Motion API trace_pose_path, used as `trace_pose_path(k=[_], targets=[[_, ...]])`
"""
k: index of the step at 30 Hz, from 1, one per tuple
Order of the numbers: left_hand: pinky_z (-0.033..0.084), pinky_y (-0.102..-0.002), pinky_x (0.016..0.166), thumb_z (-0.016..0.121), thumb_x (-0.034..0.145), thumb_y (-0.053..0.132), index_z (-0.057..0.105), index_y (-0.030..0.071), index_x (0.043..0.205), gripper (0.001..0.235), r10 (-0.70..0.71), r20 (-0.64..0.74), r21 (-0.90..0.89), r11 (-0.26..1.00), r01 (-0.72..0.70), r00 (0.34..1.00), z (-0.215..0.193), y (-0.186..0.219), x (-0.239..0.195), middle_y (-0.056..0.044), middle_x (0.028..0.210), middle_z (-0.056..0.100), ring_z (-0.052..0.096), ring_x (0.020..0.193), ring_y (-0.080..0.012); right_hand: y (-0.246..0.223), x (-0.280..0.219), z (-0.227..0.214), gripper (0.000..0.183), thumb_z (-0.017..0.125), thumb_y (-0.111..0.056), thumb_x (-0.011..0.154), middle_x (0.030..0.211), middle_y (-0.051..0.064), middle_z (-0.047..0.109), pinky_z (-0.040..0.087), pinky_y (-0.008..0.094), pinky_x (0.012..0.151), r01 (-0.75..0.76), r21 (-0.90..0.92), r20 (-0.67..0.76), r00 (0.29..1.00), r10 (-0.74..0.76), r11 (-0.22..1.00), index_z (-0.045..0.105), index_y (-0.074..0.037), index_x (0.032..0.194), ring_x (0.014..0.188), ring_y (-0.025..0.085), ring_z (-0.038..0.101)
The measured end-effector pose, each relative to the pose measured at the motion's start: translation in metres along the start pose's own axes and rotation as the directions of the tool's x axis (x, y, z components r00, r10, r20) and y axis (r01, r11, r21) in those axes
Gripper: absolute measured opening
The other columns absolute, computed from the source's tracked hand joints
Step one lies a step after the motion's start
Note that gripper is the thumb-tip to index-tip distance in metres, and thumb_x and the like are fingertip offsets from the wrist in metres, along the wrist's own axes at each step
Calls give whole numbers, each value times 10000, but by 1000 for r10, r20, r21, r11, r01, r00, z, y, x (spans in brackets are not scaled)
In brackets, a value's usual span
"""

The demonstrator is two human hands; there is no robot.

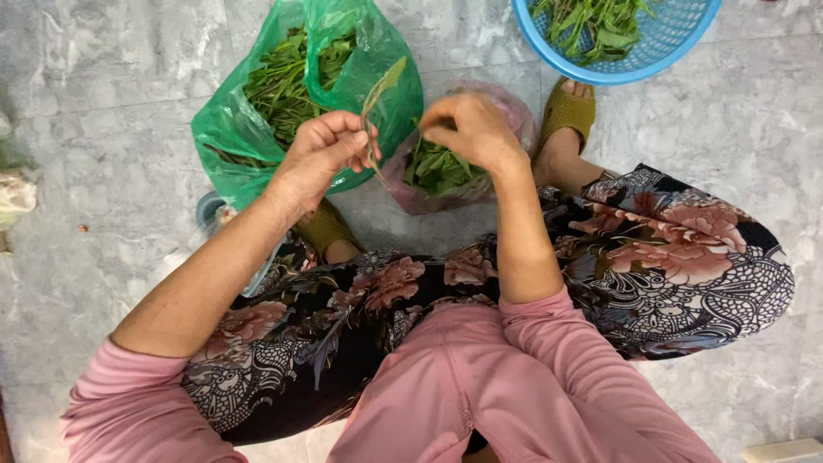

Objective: The person sits on the floor and sorts leafy green vegetables by hand, picking stems from a green plastic bag, removing leaves, and placing them into a pink plastic bag and a blue basket. The person continues this repetitive sorting process throughout the clip.

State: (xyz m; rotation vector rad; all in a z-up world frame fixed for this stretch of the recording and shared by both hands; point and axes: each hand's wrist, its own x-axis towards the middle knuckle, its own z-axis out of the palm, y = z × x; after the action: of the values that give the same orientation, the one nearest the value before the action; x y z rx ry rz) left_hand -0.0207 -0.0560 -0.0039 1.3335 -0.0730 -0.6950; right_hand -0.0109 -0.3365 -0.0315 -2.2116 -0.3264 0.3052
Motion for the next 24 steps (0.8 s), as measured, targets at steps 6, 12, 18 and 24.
trace_pose_path(k=[6, 12, 18, 24], targets=[[546, -247, 718, 680, 1006, 119, 694, 65, 1068, 83, -26, -61, 66, 997, 30, 998, 3, -6, 11, -24, 944, 745, 690, 829, -95, 6, -6, -6, 168, 805, -209, 859, 891, 94, 769, 532, 404, 745, -167, -198, -43, 986, 162, 966, 816, -111, 995, 815, 274, 721], [535, -235, 684, 749, 961, 105, 691, 62, 1019, 93, -9, -138, 32, 999, 13, 990, 2, -13, 15, -16, 883, 742, 684, 782, -82, -24, -1, -3, 235, 779, -236, 915, 890, 58, 769, 573, 309, 705, 100, 336, 124, 981, -149, 937, 762, -50, 1058, 776, 127, 714], [518, -245, 614, 729, 966, 103, 709, 46, 957, 61, -7, -196, 101, 995, 27, 981, 0, -21, 15, -39, 801, 736, 672, 690, -93, -33, 4, 28, 217, 787, -213, 886, 789, 39, 739, 527, 296, 605, 10, 274, 205, 976, -68, 962, 753, -14, 969, 673, 125, 661], [513, -260, 610, 686, 1036, 214, 703, 49, 943, 190, 51, -389, 145, 989, 7, 920, -64, -41, 21, -54, 798, 717, 648, 668, -116, 18, 9, -22, 275, 745, -225, 962, 953, 89, 770, 577, 258, 584, -68, 628, -169, 960, 222, 775, 723, -28, 1152, 689, 128, 699]])
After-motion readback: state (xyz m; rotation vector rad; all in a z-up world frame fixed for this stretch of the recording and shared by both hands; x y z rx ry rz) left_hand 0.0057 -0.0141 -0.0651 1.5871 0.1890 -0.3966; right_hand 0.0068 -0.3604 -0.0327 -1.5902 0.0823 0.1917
